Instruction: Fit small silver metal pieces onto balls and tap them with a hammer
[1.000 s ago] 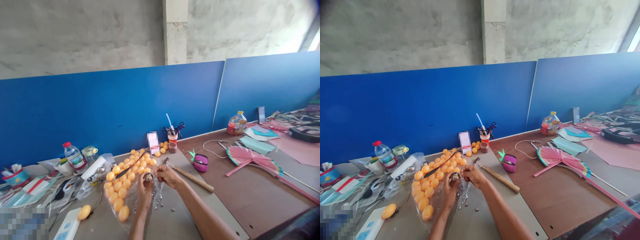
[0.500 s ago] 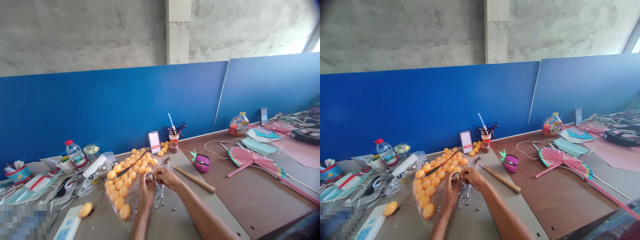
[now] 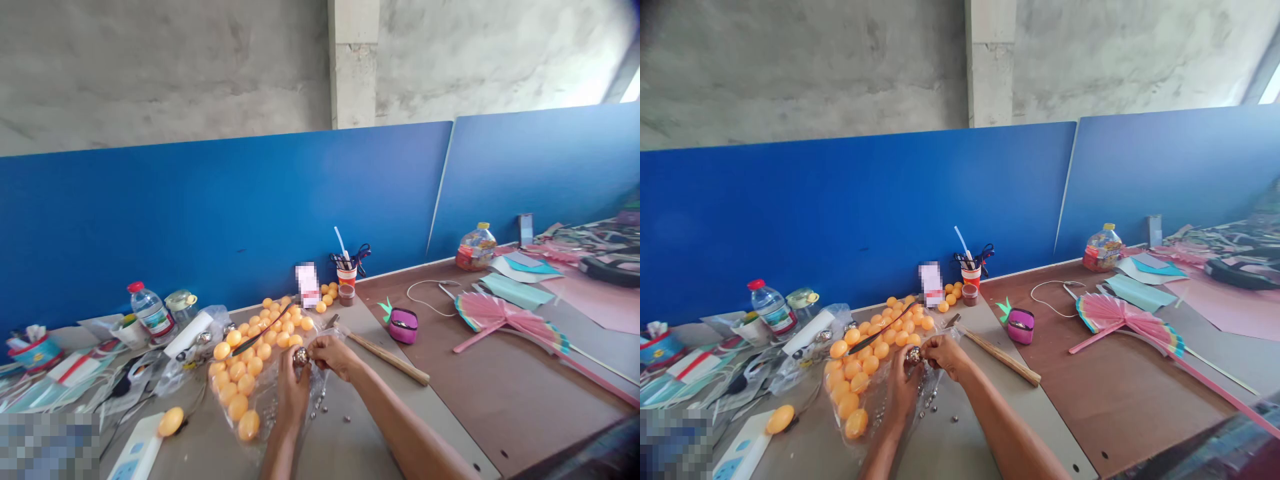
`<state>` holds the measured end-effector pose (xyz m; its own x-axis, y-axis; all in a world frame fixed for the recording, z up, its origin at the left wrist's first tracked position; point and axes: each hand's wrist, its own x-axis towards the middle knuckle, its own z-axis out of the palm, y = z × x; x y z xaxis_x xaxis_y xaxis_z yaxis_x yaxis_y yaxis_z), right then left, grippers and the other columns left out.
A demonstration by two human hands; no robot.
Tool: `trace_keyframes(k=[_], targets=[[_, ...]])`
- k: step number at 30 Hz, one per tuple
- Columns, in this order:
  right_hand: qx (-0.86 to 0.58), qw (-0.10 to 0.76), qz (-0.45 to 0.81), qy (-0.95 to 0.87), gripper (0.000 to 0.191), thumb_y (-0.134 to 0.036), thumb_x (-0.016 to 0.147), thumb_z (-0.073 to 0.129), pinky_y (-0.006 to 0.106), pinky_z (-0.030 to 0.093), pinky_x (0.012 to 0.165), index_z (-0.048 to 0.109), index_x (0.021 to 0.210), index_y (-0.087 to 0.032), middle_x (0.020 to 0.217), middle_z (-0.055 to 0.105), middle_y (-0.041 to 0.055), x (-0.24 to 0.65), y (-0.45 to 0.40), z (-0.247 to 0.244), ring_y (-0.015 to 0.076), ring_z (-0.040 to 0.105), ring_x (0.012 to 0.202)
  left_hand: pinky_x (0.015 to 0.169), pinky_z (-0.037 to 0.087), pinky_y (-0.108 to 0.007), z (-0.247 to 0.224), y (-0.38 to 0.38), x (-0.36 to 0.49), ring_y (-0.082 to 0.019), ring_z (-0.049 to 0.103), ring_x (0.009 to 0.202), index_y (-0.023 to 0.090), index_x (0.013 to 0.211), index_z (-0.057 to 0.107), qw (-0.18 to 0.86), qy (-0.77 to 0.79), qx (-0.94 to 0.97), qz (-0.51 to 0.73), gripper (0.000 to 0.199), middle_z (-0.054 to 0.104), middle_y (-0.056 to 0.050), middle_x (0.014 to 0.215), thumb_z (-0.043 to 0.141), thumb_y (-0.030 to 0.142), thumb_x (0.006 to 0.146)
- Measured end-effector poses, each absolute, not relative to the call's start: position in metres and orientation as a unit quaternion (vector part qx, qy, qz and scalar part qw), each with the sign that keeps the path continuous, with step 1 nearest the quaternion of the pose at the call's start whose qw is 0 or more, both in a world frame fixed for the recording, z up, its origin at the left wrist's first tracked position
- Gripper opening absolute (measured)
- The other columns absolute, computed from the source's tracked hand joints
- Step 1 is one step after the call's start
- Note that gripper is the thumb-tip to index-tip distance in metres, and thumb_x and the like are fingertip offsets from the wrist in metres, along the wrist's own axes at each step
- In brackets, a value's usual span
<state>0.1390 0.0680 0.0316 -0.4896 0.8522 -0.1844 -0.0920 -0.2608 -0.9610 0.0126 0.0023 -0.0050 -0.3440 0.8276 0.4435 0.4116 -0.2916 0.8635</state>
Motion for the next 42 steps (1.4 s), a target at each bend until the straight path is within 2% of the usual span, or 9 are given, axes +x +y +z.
trace_keyframes(k=[8,13,22,27,31,37,42], targets=[[-0.377,0.292,0.734,-0.483,0.014,-0.019,0.059,0.072,0.019,0.025,0.043,0.058,0.058,-0.014,0.044,0.051,-0.0065,0.142,0.071,0.028,0.0033,0.038,0.038,0.083,0.053,-0.039,-0.008,0.003,0.012,-0.023,0.063,0.093,0.017,0.114,0.057,0.131,0.571,0.581,0.565,0.037,0.064,-0.011,0.106,0.056,0.019,0.077],[-0.384,0.298,0.741,-0.463,0.015,-0.017,0.058,0.071,0.019,0.026,0.043,0.056,0.059,-0.015,0.045,0.052,-0.0072,0.14,0.072,0.024,0.0033,0.039,0.037,0.084,0.052,-0.04,-0.009,0.003,0.011,-0.024,0.062,0.094,0.017,0.113,0.058,0.105,0.571,0.59,0.562,0.037,0.064,-0.011,0.105,0.055,0.017,0.076],[-0.399,0.308,0.729,-0.463,0.011,-0.01,0.061,0.062,0.019,0.028,0.043,0.053,0.061,-0.017,0.042,0.051,-0.0082,0.138,0.068,0.029,0.0047,0.04,0.036,0.084,0.052,-0.039,-0.005,-0.001,0.014,-0.022,0.062,0.091,0.017,0.113,0.059,0.12,0.576,0.589,0.554,0.037,0.063,-0.011,0.104,0.053,0.014,0.076],[-0.413,0.32,0.696,-0.493,0.011,-0.008,0.062,0.059,0.019,0.028,0.043,0.052,0.06,-0.017,0.04,0.05,-0.0084,0.135,0.063,0.035,0.0049,0.041,0.036,0.08,0.053,-0.04,-0.005,-0.001,0.012,-0.023,0.063,0.087,0.016,0.112,0.059,0.11,0.583,0.588,0.549,0.036,0.064,-0.012,0.104,0.054,0.018,0.076],[-0.428,0.324,0.67,-0.513,0.011,-0.008,0.062,0.057,0.019,0.028,0.043,0.052,0.059,-0.017,0.04,0.049,-0.0084,0.134,0.062,0.037,0.0052,0.041,0.037,0.082,0.053,-0.041,-0.006,-0.001,0.011,-0.025,0.064,0.092,0.015,0.112,0.06,0.098,0.586,0.589,0.548,0.036,0.065,-0.013,0.104,0.055,0.02,0.077],[-0.443,0.338,0.633,-0.538,0.013,-0.007,0.061,0.056,0.02,0.027,0.043,0.051,0.056,-0.018,0.042,0.049,-0.0079,0.132,0.061,0.033,0.0061,0.04,0.039,0.083,0.053,-0.04,-0.005,-0.003,0.013,-0.024,0.064,0.093,0.017,0.111,0.06,0.106,0.585,0.592,0.544,0.036,0.065,-0.012,0.104,0.055,0.016,0.076],[-0.401,0.333,0.682,-0.513,0.011,-0.013,0.062,0.061,0.021,0.025,0.043,0.051,0.059,-0.018,0.043,0.047,-0.0086,0.137,0.066,0.035,0.0054,0.038,0.038,0.081,0.054,-0.04,-0.005,-0.001,0.014,-0.023,0.064,0.092,0.017,0.111,0.059,0.114,0.575,0.584,0.562,0.032,0.065,-0.012,0.105,0.056,0.022,0.08]])
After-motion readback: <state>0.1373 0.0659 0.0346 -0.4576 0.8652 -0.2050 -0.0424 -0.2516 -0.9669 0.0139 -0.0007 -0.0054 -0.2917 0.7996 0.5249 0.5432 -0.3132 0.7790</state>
